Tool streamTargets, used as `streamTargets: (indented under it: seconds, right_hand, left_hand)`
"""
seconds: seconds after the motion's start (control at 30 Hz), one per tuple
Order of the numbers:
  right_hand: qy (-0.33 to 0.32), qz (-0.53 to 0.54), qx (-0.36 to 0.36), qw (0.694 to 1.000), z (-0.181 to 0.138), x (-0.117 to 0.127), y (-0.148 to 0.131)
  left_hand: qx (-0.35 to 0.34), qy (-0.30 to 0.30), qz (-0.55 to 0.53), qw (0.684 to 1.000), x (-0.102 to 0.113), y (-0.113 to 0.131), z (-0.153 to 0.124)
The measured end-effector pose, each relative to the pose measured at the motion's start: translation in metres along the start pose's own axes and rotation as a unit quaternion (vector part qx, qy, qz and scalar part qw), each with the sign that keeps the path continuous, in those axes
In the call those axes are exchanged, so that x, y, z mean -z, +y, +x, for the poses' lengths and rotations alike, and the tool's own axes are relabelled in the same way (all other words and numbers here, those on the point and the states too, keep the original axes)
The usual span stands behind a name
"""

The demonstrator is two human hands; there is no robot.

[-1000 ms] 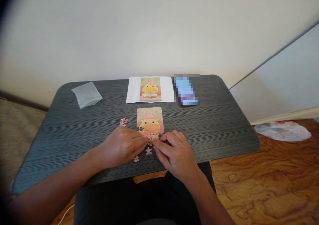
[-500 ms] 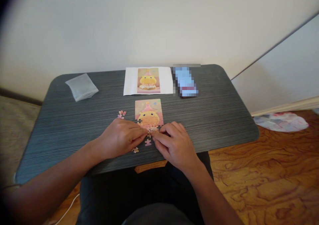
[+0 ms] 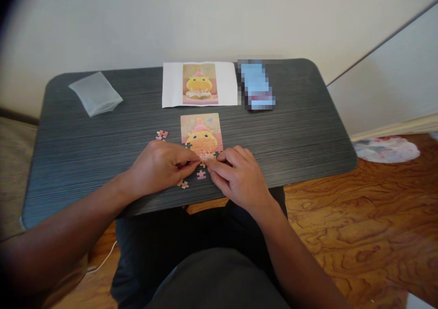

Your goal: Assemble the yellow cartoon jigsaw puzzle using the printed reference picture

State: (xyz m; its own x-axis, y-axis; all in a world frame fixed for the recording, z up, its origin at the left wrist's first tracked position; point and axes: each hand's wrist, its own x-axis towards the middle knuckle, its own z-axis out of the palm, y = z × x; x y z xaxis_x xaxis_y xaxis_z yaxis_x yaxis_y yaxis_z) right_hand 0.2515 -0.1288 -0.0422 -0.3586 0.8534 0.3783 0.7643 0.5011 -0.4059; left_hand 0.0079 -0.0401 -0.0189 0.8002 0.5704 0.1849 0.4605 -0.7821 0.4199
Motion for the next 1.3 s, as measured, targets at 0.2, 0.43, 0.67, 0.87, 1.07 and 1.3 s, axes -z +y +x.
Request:
streamTargets:
  seconds: [0.2,0.43,0.67,0.87,1.07,1.3]
  right_hand:
    - [0.0,-0.008,0.006,1.0,0.0,-0.001,0.0]
    - [-0.009,-0.014,0.006,1.0,-0.001,-0.001,0.0]
    - [-0.01,-0.011,0.005,1.0,0.001,-0.001,-0.001]
    - [0.009,0.018,0.009,1.0,0.001,-0.001,0.001]
    - [0.067,0.057,-0.047,0.995,0.003,0.004,-0.001]
    - [0.062,0.066,-0.065,0.994,0.005,0.004,-0.003]
  left_hand:
    - [0.021,0.011,-0.018,1.0,0.001,0.003,0.002]
    - [0.011,0.013,-0.023,1.0,0.003,0.003,0.002]
    - [0.022,-0.008,-0.055,0.998,0.006,0.002,0.002]
    - [0.02,-0.009,-0.059,0.998,0.005,0.002,0.003]
    - [0.05,-0.009,-0.068,0.996,0.015,0.003,0.003]
    - [0.06,0.009,-0.038,0.997,0.024,-0.008,0.006]
